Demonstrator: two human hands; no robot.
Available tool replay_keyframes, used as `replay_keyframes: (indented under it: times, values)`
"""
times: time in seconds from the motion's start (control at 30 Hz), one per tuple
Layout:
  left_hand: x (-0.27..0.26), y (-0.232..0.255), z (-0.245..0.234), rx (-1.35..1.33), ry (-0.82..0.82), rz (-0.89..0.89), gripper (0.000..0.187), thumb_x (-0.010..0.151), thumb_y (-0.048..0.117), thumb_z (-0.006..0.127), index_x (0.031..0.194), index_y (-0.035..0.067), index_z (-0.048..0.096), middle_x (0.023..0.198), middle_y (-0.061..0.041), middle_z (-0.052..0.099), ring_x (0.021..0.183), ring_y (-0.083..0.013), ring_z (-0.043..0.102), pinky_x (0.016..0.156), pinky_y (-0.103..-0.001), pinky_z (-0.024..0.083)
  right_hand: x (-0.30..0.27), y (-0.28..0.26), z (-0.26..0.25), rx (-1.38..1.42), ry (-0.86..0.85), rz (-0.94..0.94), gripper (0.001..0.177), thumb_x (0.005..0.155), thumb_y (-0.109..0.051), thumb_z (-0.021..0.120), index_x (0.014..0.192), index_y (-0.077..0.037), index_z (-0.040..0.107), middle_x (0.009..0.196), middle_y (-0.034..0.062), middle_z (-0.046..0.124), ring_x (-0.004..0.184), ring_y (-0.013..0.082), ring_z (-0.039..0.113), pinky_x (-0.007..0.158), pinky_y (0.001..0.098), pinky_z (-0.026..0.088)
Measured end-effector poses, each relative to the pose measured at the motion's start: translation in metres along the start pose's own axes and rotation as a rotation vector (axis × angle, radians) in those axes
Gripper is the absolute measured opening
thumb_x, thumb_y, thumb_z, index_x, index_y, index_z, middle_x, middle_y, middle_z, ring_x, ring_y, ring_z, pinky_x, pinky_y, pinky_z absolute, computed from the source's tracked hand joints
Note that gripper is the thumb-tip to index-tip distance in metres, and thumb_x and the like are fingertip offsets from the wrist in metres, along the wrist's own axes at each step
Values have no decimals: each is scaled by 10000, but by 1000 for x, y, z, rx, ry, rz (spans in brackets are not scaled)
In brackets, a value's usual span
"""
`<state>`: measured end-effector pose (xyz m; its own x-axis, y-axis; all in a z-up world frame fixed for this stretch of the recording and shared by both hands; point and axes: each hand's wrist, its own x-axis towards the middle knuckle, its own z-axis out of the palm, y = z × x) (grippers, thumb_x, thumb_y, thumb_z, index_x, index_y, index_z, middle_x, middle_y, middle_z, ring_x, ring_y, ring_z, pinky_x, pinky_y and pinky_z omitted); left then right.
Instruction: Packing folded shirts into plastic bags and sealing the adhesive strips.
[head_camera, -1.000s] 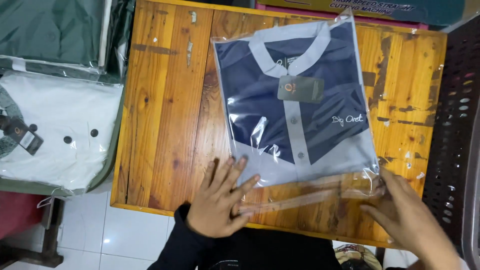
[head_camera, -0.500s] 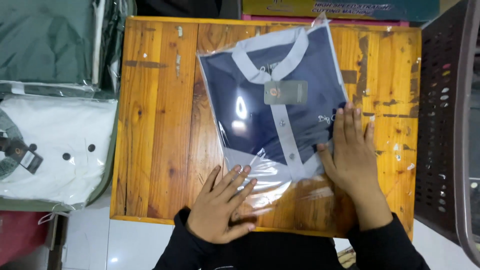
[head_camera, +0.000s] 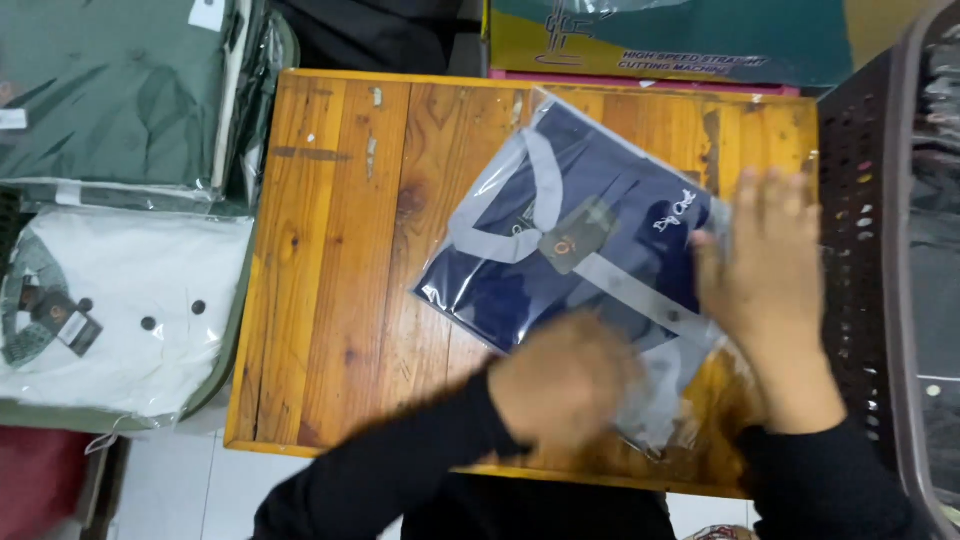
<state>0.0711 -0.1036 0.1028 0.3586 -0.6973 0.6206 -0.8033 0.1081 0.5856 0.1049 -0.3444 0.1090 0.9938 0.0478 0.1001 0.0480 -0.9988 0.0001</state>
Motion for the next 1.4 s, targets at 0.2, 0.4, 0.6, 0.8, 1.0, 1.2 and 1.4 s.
replay_keyframes:
  times: [0.2,0.4,0.6,0.8,1.0,1.2,1.4]
  values:
    - [18,-181,-21,830,-76,-353,518,906,269,582,1348,7,650,1425,-237,606,1369,-405,536,1186,-575,274,-3,-5,48,126,-173,185,794,1024,-506,385,1633,-9,278,1677,309,226,1568,470,144,1235,651,125]
    - [2,-218,-34,755,-3,-363,555,980,417,549,1498,218,547,1586,31,506,1514,-182,378,1264,-516,92,-9,-17,50,188,-99,156,817,970,-531,471,1644,-103,294,1656,370,187,1534,554,158,1193,702,128]
    - [2,-216,-37,637,-87,-528,655,975,477,550,1586,276,429,1652,110,400,1551,-160,317,1255,-597,89,-8,-13,55,235,-116,160,800,964,-561,471,1645,-168,322,1670,348,177,1535,555,133,1181,712,120]
    - [2,-225,-31,643,-98,-587,651,959,506,557,1566,289,464,1639,137,408,1547,-130,303,1242,-605,94,-4,-12,57,294,-118,165,800,949,-525,526,1640,-170,332,1672,347,157,1542,542,97,1186,716,80]
    - [8,-205,-42,679,-128,-539,703,985,535,535,1621,285,372,1687,97,341,1594,-193,195,1258,-595,-17,-18,31,86,722,54,132,784,1026,-353,448,1656,-9,132,1682,333,63,1548,497,33,1243,580,13]
    - [3,-218,-35,637,-93,-571,662,1011,531,494,1617,287,387,1686,108,331,1588,-200,209,1255,-591,91,-28,38,93,706,259,71,631,1023,-17,455,1624,37,274,1685,266,197,1556,406,118,1271,519,103]
    - [5,-201,-26,774,-59,-693,658,992,518,460,1600,276,389,1670,105,362,1569,-197,239,1221,-561,181,-45,11,47,272,286,-93,663,970,-202,585,1580,10,433,1662,293,321,1527,508,245,1228,635,158]
